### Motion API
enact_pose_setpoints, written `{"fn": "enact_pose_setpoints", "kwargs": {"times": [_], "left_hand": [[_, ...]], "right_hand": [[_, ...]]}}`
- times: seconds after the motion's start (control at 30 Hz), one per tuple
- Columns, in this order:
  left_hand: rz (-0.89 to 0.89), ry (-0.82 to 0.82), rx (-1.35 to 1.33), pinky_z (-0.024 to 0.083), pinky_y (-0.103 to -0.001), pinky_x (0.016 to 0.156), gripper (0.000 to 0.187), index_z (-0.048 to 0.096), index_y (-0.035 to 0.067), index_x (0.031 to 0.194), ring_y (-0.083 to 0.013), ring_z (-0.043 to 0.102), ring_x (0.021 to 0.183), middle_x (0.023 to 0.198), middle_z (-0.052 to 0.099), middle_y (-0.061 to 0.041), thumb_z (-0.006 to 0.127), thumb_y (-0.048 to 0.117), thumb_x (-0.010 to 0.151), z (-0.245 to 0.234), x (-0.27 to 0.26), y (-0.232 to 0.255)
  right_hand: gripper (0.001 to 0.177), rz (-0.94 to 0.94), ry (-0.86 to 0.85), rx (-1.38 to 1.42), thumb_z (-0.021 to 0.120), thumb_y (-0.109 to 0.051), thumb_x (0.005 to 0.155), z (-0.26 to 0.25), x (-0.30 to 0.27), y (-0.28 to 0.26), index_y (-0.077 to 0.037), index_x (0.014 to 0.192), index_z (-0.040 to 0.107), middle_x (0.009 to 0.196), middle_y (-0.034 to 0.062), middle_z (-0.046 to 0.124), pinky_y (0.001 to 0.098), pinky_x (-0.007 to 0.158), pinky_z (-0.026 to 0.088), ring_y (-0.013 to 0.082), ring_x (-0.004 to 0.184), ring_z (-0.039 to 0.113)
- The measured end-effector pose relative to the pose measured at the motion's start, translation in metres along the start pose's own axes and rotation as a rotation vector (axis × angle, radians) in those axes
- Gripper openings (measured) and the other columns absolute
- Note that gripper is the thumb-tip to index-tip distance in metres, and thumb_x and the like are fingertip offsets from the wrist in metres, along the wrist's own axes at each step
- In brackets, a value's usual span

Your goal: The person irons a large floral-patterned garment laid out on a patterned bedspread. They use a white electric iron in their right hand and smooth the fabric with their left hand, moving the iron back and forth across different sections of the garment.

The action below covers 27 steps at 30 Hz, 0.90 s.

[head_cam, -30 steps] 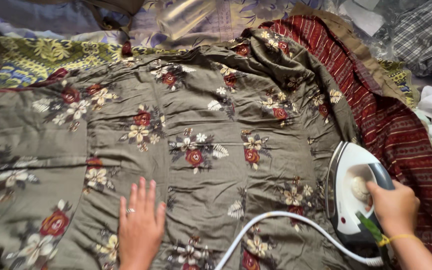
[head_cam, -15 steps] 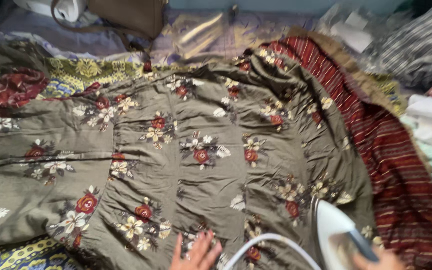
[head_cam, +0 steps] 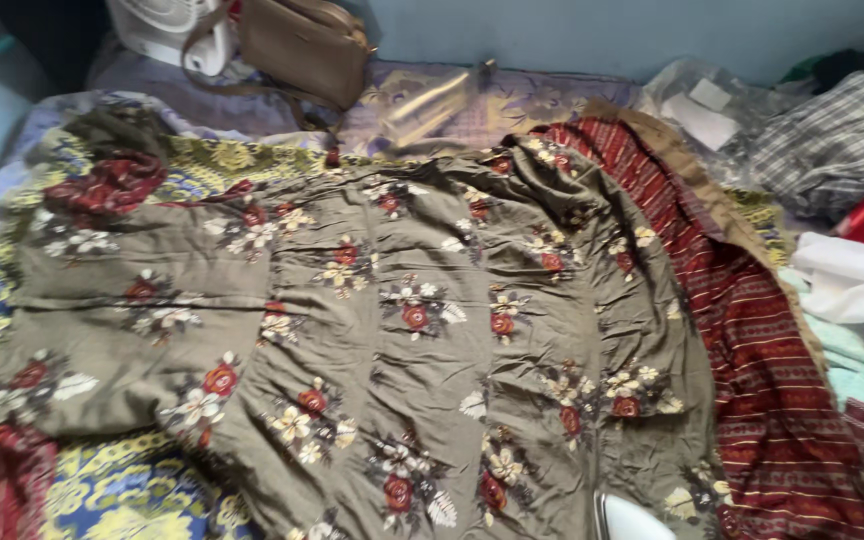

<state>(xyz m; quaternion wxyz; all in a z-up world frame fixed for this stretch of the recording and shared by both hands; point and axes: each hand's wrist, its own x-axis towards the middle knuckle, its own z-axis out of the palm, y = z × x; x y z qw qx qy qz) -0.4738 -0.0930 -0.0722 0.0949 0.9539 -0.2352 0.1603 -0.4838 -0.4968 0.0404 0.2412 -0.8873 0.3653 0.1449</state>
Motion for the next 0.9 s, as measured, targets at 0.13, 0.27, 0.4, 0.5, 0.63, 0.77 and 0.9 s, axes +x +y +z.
{"fn": "enact_pose_setpoints", "kwargs": {"times": [0.13,0.27,0.4,0.5,0.63,0.77,0.9], "left_hand": [[-0.068,-0.069,-0.056,0.045,-0.059,0.092,0.029,0.055,0.016,0.120,-0.0293,0.059,0.111,0.119,0.062,-0.013,0.054,0.028,0.093,-0.003,-0.003,-0.004],[-0.157,-0.148,-0.145,0.047,-0.057,0.089,0.022,0.059,0.015,0.113,-0.0315,0.061,0.105,0.112,0.064,-0.013,0.054,0.024,0.093,-0.008,0.000,-0.004],[-0.301,-0.157,-0.276,0.049,-0.054,0.086,0.016,0.063,0.014,0.106,-0.0336,0.063,0.099,0.106,0.066,-0.014,0.054,0.020,0.093,-0.035,0.018,-0.048],[-0.446,-0.016,-0.349,0.051,-0.052,0.083,0.014,0.066,0.013,0.101,-0.0353,0.065,0.095,0.101,0.068,-0.014,0.055,0.017,0.093,-0.036,0.032,-0.059],[-0.708,0.299,-0.270,0.053,-0.049,0.080,0.015,0.070,0.012,0.093,-0.0374,0.067,0.089,0.094,0.070,-0.015,0.055,0.014,0.093,-0.075,0.005,-0.107],[-0.799,0.265,-0.138,0.054,-0.048,0.076,0.011,0.074,0.013,0.093,-0.0387,0.068,0.089,0.097,0.072,-0.015,0.065,0.018,0.087,-0.111,0.011,-0.217],[-1.017,-0.362,-0.214,0.057,-0.040,0.085,0.045,0.075,0.018,0.101,-0.0268,0.074,0.099,0.103,0.078,-0.005,0.088,0.045,0.067,-0.135,0.021,-0.286]], "right_hand": [[0.039,-0.128,-0.053,0.033,0.081,-0.036,0.076,-0.016,-0.029,-0.059,-0.004,0.098,0.078,0.060,0.0111,0.069,0.0393,0.054,0.054,0.0220,0.051,0.067],[0.037,-0.314,-0.185,0.104,0.081,-0.035,0.076,-0.010,-0.047,-0.140,-0.004,0.096,0.078,0.057,0.0098,0.068,0.0379,0.050,0.053,0.0202,0.047,0.066],[0.037,-0.495,-0.344,0.258,0.080,-0.037,0.076,0.043,-0.056,-0.222,-0.007,0.097,0.075,0.062,0.0088,0.069,0.0370,0.051,0.055,0.0182,0.052,0.067],[0.048,-0.677,-0.266,0.143,0.080,-0.039,0.072,0.100,-0.076,-0.253,-0.009,0.108,0.070,0.075,0.0189,0.072,0.0452,0.066,0.056,0.0340,0.072,0.071],[0.039,-0.524,-0.006,-0.076,0.069,-0.036,0.074,0.140,-0.116,-0.245,-0.015,0.107,0.074,0.092,0.0227,0.074,0.0540,0.084,0.054,0.0451,0.094,0.070],[0.046,-0.466,-0.012,-0.047,0.074,-0.032,0.066,0.133,-0.116,-0.239,-0.022,0.111,0.075,0.091,0.0206,0.075,0.0518,0.081,0.056,0.0428,0.091,0.072],[0.041,-0.451,-0.042,-0.078,0.075,-0.031,0.064,0.125,-0.128,-0.228,-0.023,0.105,0.077,0.088,0.0191,0.076,0.0512,0.080,0.056,0.0419,0.090,0.072]]}}
